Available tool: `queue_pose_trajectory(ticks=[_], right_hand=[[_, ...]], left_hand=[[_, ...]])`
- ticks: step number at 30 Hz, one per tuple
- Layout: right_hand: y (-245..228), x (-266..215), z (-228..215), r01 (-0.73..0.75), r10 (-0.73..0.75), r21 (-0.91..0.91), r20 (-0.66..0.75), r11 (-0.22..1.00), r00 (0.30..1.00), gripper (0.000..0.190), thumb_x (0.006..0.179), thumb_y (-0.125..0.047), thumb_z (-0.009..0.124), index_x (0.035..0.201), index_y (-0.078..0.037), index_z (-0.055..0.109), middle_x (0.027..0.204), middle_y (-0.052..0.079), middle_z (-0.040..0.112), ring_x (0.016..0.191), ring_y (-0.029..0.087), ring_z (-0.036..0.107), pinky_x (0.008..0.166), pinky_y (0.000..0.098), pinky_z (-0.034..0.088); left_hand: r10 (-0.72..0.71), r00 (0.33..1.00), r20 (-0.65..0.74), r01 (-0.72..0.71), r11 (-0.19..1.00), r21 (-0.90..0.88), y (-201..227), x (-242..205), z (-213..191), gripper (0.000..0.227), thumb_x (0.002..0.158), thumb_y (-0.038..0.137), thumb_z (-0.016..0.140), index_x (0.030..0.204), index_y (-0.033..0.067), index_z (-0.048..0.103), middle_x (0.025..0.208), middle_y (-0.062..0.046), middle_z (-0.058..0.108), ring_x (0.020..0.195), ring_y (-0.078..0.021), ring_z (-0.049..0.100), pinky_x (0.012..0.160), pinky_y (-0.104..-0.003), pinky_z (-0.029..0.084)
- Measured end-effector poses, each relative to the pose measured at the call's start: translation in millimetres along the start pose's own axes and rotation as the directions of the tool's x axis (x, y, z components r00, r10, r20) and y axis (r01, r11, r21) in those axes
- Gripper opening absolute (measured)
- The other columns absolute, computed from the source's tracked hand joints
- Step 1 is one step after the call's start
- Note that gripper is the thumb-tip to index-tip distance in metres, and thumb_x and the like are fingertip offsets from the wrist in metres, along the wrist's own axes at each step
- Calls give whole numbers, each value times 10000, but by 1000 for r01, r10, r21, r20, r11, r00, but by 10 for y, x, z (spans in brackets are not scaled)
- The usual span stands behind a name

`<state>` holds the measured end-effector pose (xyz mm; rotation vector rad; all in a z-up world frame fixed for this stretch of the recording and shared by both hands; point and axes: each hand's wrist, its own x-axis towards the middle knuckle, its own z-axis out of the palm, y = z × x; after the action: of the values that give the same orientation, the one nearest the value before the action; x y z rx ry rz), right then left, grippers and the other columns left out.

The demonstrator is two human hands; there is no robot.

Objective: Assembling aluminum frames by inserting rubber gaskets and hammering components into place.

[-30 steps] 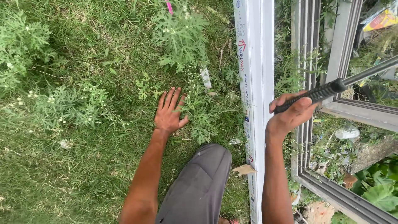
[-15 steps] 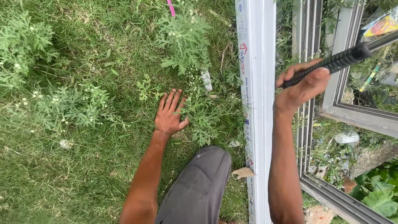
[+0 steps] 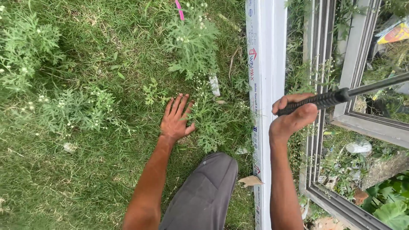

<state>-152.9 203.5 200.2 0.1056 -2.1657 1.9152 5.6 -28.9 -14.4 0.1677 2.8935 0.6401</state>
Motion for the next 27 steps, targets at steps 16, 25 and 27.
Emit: queue_pose_trajectory(ticks=[16, 25, 27], right_hand=[[275, 1087, -210, 39, -35, -27, 152, 999, 988, 564, 1134, -595, 516, 1012, -48, 454, 685, 68, 511, 557, 169, 543, 477, 297, 459], [-70, 1482, -70, -504, 615, -391, 245, 770, 749, 497, 1077, -563, 508, 933, -87, 509, 639, -3, 469, 481, 85, 441, 417, 231, 350], [-5, 1685, -103, -215, 253, -145, 360, 966, 898, 532, 1147, -562, 571, 1032, -53, 466, 723, 33, 478, 591, 110, 495, 494, 254, 425]], left_hand=[[-19, 998, 57, 14, 997, 79, 14, -10, 2, 858, 886, 599, 473, 1616, 182, 302, 1711, -87, 175, 1571, -265, 161, 1283, -493, 100], [-93, 922, 376, -25, 954, 298, 56, 136, -113, 955, 902, 775, 378, 1647, 221, 152, 1731, -68, 17, 1583, -255, 34, 1271, -475, 14], [-111, 907, 407, 16, 973, 230, 48, 178, -106, 1017, 843, 821, 383, 1648, 254, 127, 1726, -48, -22, 1580, -253, 1, 1267, -469, -6]])
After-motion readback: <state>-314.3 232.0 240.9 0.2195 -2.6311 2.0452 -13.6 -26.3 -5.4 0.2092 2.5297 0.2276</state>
